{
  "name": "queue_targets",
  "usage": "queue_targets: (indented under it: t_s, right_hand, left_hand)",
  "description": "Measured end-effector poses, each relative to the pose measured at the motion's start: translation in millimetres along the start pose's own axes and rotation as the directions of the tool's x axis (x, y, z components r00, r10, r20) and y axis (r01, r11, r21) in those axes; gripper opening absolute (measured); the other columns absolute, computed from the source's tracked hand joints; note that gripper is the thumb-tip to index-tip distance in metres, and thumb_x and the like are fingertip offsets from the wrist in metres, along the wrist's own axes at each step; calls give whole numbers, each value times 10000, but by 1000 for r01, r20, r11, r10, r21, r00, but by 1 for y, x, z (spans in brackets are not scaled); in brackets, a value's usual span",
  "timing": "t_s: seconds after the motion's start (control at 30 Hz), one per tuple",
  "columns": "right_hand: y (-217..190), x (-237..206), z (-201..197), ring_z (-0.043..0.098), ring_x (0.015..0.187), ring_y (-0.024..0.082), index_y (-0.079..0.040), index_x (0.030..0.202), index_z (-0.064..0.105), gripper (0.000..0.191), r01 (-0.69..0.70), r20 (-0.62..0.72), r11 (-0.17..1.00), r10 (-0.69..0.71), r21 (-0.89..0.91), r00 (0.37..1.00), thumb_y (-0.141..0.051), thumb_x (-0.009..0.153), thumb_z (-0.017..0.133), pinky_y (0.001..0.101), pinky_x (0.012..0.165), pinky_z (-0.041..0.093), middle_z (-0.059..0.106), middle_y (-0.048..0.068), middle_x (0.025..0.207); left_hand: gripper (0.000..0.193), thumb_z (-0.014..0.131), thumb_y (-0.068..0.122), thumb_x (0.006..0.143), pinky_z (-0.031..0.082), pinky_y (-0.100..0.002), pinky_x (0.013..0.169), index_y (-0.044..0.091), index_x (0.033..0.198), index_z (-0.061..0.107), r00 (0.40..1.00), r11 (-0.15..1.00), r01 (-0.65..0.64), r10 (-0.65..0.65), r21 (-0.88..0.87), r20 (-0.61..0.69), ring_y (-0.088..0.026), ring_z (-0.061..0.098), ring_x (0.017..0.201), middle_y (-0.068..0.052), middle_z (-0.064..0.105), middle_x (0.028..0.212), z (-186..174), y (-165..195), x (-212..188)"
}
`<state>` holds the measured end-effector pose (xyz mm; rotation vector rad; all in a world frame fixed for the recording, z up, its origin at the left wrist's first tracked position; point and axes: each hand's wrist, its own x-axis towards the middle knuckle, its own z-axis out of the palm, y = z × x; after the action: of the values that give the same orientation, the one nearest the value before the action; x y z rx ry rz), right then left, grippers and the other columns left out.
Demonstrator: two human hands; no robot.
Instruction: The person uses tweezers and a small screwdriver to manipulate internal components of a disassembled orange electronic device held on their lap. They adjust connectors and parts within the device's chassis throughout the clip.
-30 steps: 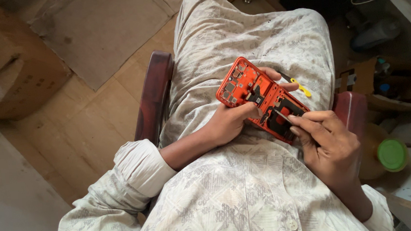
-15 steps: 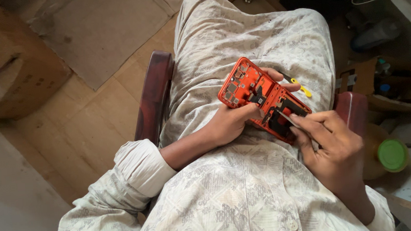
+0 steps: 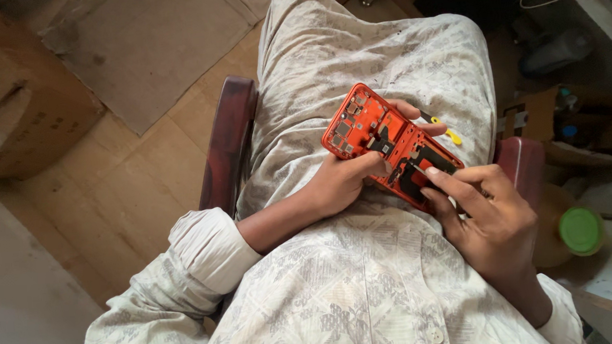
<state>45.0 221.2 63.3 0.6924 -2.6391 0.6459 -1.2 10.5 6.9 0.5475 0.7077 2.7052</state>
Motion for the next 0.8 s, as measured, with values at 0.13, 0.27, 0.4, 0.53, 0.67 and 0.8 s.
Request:
queue_targets:
  t_s: [0.13,0.27,0.4,0.53,0.67,0.8]
  right_hand:
    - [1,3,1,666,757,163,-142,1152,769,227,-31,-20,999,31,29,999,-78,938,807,315,654,529,679,39,930]
    - [4,6,-2,681,808,178,-125,1227,762,251,90,13,994,-89,-64,996,-76,982,790,295,672,535,688,35,957]
    - [2,5,-3,637,708,191,-85,1146,780,271,82,22,988,-79,-130,997,-115,880,826,330,610,516,680,82,956]
    - [1,3,-1,664,808,164,-122,1188,767,230,64,-29,995,-66,-83,997,-145,965,817,299,640,527,666,26,1003]
    - [5,2,0,669,771,157,-115,1181,767,200,64,-16,996,-65,-58,998,-115,985,804,310,657,533,683,26,1002]
    - [7,5,-2,682,801,198,-108,1206,769,230,136,27,982,-133,-134,991,-99,979,804,321,689,539,680,32,1004]
  left_hand:
    - [637,422,-148,836,470,-537,1225,6,1452,374,1000,1000,-8,8,2,-11,-397,461,1506,-129,486,1423,2,0,1]
    - [603,419,-122,869,469,-529,1222,-19,1463,391,999,998,32,-33,47,17,-377,470,1463,-216,521,1427,0,3,2]
    - [594,426,-103,886,457,-486,1216,-13,1472,394,998,999,44,-45,26,41,-372,485,1449,-290,521,1484,-1,4,1]
    - [602,428,-102,879,454,-472,1200,-14,1473,391,998,998,38,-40,52,41,-376,489,1442,-296,520,1473,-1,3,2]
    - [606,424,-107,870,459,-489,1214,-21,1469,392,999,999,35,-36,42,34,-375,479,1454,-293,524,1458,-1,2,2]
    - [589,415,-113,888,463,-513,1245,-23,1470,392,1000,999,27,-27,21,4,-377,467,1464,-260,514,1428,0,0,0]
